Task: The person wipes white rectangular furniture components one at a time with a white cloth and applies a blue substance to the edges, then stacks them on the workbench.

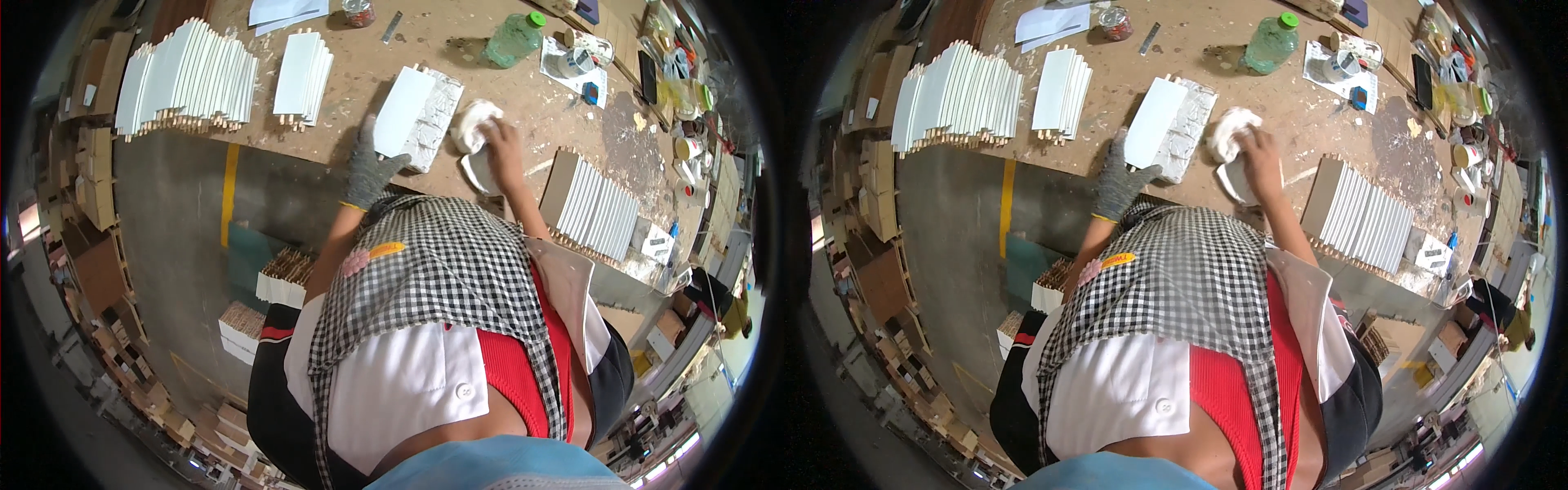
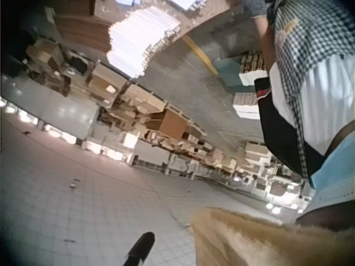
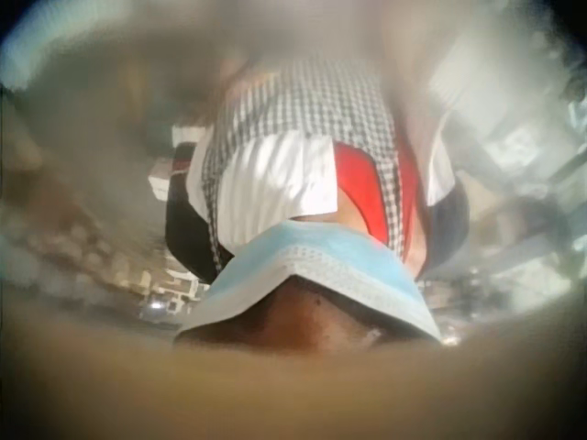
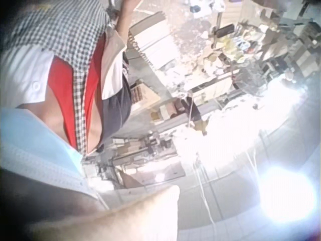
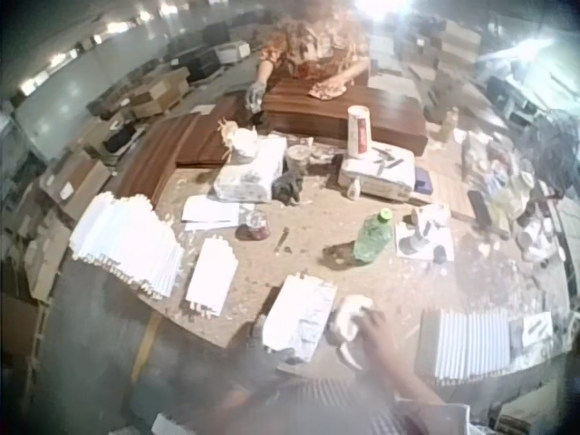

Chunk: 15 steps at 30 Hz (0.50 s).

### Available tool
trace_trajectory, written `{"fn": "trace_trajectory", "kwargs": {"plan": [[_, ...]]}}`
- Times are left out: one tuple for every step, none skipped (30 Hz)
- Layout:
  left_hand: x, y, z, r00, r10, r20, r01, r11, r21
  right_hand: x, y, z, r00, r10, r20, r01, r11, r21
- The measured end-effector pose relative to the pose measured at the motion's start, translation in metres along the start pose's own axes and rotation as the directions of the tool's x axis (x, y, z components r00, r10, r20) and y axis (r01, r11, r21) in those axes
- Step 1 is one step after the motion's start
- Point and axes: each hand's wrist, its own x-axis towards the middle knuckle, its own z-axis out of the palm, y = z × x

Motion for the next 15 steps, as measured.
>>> {"fn": "trace_trajectory", "kwargs": {"plan": [[-0.007, 0.000, 0.011, 0.997, -0.059, -0.048, 0.051, 0.985, -0.163, 0.015, -0.014, -0.004, 0.995, 0.084, -0.060, -0.083, 0.996, 0.021], [-0.012, -0.002, 0.019, 0.997, -0.046, -0.065, 0.037, 0.990, -0.134, 0.023, -0.030, -0.014, 0.951, 0.301, -0.063, -0.278, 0.929, 0.242], [-0.013, -0.011, 0.027, 0.996, -0.026, -0.083, 0.017, 0.994, -0.107, 0.037, -0.049, -0.025, 0.943, 0.332, 0.032, -0.330, 0.912, 0.244], [-0.019, -0.035, 0.043, 0.982, 0.081, -0.173, -0.098, 0.991, -0.095, 0.048, -0.076, -0.032, 0.971, 0.203, 0.124, -0.230, 0.934, 0.274], [-0.021, -0.004, 0.037, 0.997, -0.082, 0.008, 0.081, 0.969, -0.232, 0.049, -0.088, -0.032, 0.974, 0.109, 0.196, -0.165, 0.941, 0.296], [-0.013, -0.015, 0.042, 0.980, -0.158, 0.125, 0.170, 0.981, -0.092, 0.050, -0.098, -0.014, 0.982, -0.144, 0.119, 0.133, 0.986, 0.096], [-0.017, -0.031, 0.047, 0.996, -0.048, 0.077, 0.057, 0.991, -0.120, 0.061, -0.129, -0.008, 0.926, -0.301, 0.227, 0.287, 0.954, 0.091], [-0.016, -0.044, 0.056, 0.996, 0.074, 0.054, -0.065, 0.987, -0.149, 0.060, -0.129, 0.009, 0.909, -0.351, 0.227, 0.354, 0.935, 0.026], [-0.015, -0.053, 0.064, 0.973, 0.232, 0.010, -0.227, 0.942, 0.249, 0.066, -0.126, 0.027, 0.885, -0.405, 0.229, 0.424, 0.905, -0.040], [-0.015, -0.019, 0.049, 0.992, 0.122, 0.011, -0.122, 0.992, 0.024, 0.076, -0.103, 0.038, 0.922, -0.359, 0.147, 0.379, 0.914, -0.142], [-0.016, 0.021, 0.027, 1.000, 0.005, 0.021, -0.001, 0.981, -0.194, 0.095, -0.073, 0.043, 0.940, -0.336, 0.061, 0.341, 0.911, -0.231], [-0.021, -0.002, 0.035, 1.000, 0.030, 0.008, -0.029, 0.993, -0.118, 0.125, -0.041, 0.042, 0.972, -0.152, 0.181, 0.181, 0.970, -0.161], [-0.021, -0.007, 0.038, 0.996, 0.086, -0.014, -0.087, 0.990, -0.115, 0.143, -0.005, 0.037, 0.950, 0.054, 0.307, -0.017, 0.992, -0.124], [-0.022, -0.003, 0.040, 0.996, 0.088, -0.034, -0.091, 0.987, -0.134, 0.155, 0.015, 0.034, 0.962, 0.163, 0.221, -0.138, 0.983, -0.123], [-0.019, 0.000, 0.039, 0.994, 0.088, -0.057, -0.096, 0.984, -0.153, 0.164, 0.024, 0.029, 0.955, 0.267, 0.132, -0.254, 0.961, -0.111]]}}
